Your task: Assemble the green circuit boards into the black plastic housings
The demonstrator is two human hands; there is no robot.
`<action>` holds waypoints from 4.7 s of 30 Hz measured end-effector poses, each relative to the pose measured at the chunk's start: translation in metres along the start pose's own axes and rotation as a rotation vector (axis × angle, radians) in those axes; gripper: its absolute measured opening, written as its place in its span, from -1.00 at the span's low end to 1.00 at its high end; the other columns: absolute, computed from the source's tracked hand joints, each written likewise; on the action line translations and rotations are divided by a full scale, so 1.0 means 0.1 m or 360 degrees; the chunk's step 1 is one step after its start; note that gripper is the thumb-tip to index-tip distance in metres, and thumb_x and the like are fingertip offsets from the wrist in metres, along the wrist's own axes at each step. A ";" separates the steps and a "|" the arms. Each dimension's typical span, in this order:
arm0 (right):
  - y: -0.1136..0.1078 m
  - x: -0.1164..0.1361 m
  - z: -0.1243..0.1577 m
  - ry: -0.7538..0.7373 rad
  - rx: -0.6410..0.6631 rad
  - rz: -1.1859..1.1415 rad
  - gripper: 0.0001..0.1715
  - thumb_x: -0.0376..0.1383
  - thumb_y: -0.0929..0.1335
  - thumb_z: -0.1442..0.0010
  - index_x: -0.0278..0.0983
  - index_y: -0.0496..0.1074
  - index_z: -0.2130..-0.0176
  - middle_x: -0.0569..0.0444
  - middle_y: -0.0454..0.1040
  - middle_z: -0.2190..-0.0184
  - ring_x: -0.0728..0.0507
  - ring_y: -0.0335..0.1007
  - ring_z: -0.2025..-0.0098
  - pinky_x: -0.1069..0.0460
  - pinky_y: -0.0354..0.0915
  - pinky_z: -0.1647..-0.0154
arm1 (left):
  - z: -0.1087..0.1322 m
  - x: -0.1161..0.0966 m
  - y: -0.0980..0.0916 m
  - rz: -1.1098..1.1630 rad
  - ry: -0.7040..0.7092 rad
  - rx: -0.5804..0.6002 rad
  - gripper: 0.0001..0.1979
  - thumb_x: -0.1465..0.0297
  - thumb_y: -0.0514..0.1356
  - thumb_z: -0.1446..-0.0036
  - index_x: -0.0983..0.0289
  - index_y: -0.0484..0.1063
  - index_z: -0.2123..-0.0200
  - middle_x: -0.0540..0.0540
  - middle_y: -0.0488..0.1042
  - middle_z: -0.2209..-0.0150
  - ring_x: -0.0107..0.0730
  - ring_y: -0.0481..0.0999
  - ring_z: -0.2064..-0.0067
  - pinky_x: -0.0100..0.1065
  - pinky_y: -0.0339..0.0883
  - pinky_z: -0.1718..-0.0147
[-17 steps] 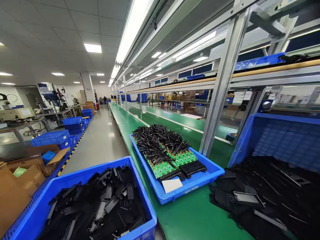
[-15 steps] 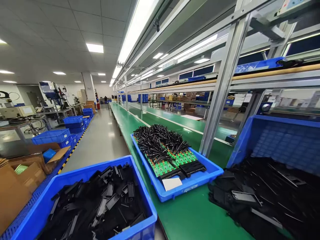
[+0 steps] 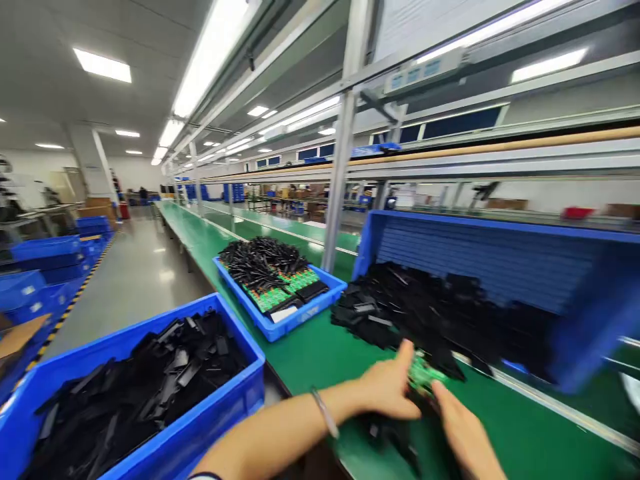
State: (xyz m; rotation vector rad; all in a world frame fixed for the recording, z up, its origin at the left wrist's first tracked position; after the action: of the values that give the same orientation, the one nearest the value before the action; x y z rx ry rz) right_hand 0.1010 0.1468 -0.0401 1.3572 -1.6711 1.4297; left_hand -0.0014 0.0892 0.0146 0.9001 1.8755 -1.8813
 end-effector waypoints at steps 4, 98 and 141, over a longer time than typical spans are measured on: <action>0.10 0.00 0.08 0.0021 0.0105 0.0086 -0.30 0.13 0.18 -0.03 -0.28 0.46 0.09 -0.10 0.49 0.08 -0.33 0.36 -0.01 -0.15 0.29 -0.03 | 0.26 0.36 -0.50 -0.0486 -0.0152 0.0049 0.10 0.49 0.20 0.20 0.40 -0.45 -0.31 0.36 0.47 0.11 0.04 0.50 0.16 -0.26 0.34 0.35; -0.76 -0.24 0.21 0.0548 -0.0245 -0.1225 -0.55 -0.11 0.56 0.23 -0.35 0.46 0.41 0.07 0.48 0.49 -0.09 0.35 0.44 0.04 0.30 0.39 | -0.53 0.14 0.73 0.1825 -0.0455 0.0129 -0.55 0.20 0.46 0.33 0.35 0.50 0.37 0.12 0.55 0.43 -0.41 0.50 0.46 -0.44 0.39 0.48; -0.90 -0.21 0.28 0.0250 -0.0685 -0.0201 -0.67 -0.08 0.39 0.04 -0.31 0.47 0.43 0.08 0.44 0.58 -0.11 0.27 0.54 0.05 0.18 0.51 | -0.55 0.06 0.61 0.1425 -0.0139 -0.0237 -0.81 0.43 0.30 0.19 0.33 0.53 0.40 0.17 0.60 0.32 -0.19 0.57 0.27 -0.29 0.42 0.23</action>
State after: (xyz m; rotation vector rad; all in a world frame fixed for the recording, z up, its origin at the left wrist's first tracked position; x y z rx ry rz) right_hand 0.1965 0.1344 -0.0315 1.0595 -1.6384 1.0021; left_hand 0.0437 0.1394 -0.0326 1.2871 1.2051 -1.1850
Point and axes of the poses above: each hand's wrist, its own z-axis away from the middle knuckle, its own y-axis out of the palm, x = y × z, the point moved 10 cm from there along -z, towards the middle knuckle
